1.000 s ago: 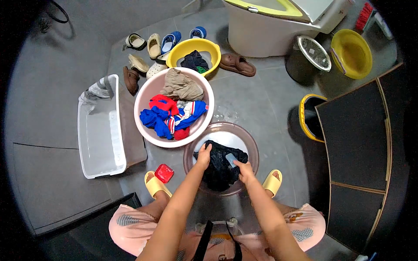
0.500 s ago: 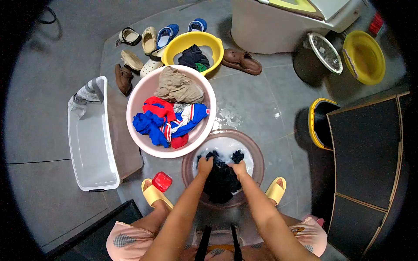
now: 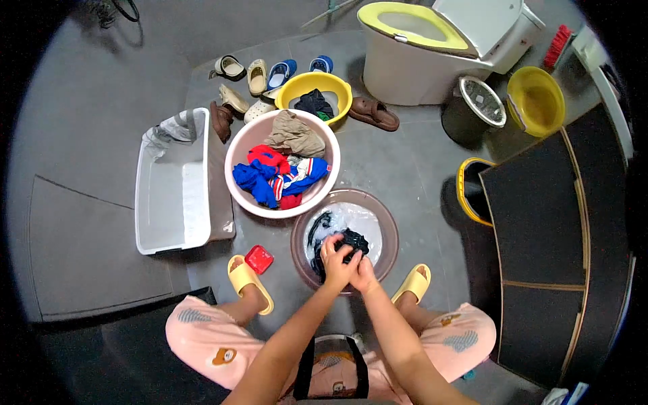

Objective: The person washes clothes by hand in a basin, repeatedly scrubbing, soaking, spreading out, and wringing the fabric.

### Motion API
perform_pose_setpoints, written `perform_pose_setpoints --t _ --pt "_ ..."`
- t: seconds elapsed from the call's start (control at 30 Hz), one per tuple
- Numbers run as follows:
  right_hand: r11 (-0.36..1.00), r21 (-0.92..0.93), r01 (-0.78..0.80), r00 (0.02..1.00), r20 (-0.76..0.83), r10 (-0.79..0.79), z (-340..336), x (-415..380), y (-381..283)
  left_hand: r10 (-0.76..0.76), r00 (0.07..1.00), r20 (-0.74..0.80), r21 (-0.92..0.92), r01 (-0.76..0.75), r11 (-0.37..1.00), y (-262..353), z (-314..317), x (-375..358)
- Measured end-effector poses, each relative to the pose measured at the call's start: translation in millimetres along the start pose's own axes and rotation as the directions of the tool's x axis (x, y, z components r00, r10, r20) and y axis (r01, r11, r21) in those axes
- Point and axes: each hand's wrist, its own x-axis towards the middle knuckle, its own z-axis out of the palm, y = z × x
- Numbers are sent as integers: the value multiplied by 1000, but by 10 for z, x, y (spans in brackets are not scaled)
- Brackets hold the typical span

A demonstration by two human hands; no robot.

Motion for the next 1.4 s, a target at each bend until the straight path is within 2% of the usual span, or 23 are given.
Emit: perform_pose_setpoints --t 0.07,0.13,0.17,0.2,0.27,0.4,0.47,0.5,0.53,0.6,0.63,0.67,0.77,0.8,0.87,0.93,1.0,1.07,1.13,1.2,1.27,1.33,1.4 --pt "994 -80 -79 990 -126 68 233 -151 117 -151 988 29 -127 154 980 -54 -12 -56" --pt "995 -80 -60 995 -90 52 432 -319 204 -272 952 139 -254 299 920 -116 -91 -50" --pt "996 -68 -61 991 -122 52 543 -413 255 -379 894 239 -191 426 884 -109 -143 -40" --pt "990 -142 6 997 -78 -17 678 -513 297 -361 884 297 -256 438 862 -302 -45 -117" --pt "989 -149 -19 991 -132 -1 675 -575 305 -464 829 312 -348 555 756 -160 -112 -257" --pt "986 -164 34 961 -267 -78 782 -627 109 -330 830 450 -95 412 906 277 -246 -695" --pt "988 -150 32 963 -259 -70 665 -511 88 -254 879 405 -217 362 906 557 -394 -743" --pt "990 -139 11 953 -299 -53 586 -442 112 -279 845 456 -169 390 905 510 -400 -751" --pt "992 -126 -8 939 -342 -36 535 -402 139 -206 899 387 -151 282 947 497 -454 -700" --pt "994 -103 -38 982 -189 18 519 -435 212 -205 953 221 -22 215 976 458 -467 -558" --pt "990 -141 -21 995 -99 7 643 -535 286 -310 937 157 12 312 950 433 -471 -463" --pt "984 -177 -2 1000 -9 1 760 -632 351 -329 935 130 -48 338 940 326 -485 -375" --pt "993 -116 -19 999 -43 14 961 -780 409 -324 945 42 -361 316 877 -123 -306 -233" --pt "992 -120 -24 999 -26 21 989 -808 435 -485 872 75 -355 477 804 -115 -339 -204" --pt "988 -151 22 994 -100 -37 1047 -844 467 -581 809 90 -347 572 743 -55 -347 -162" --pt "981 -175 81 977 -181 -113 1021 -823 482 -554 811 185 -334 583 741 143 -419 -162" --pt "969 -172 176 961 -183 -207 904 -748 432 -401 885 237 -409 466 785 341 -439 -222" --pt "991 -35 128 960 -246 -133 718 -670 310 -297 933 203 -483 360 798 372 -252 -400" --pt "991 50 121 988 -106 -115 630 -629 193 -173 961 217 -482 259 837 346 -211 -507" --pt "996 94 -8 987 -160 23 586 -521 85 -266 950 162 -374 308 875 428 -224 -594" --pt "990 51 -129 987 -92 133 570 -495 79 -304 946 112 -359 324 875 379 -201 -606" --pt "974 -202 -103 990 -120 80 667 -533 198 -372 926 70 -410 367 835 354 -301 -475" --pt "973 -221 -73 993 -102 52 820 -602 319 -330 944 16 -404 308 861 200 -394 -340"
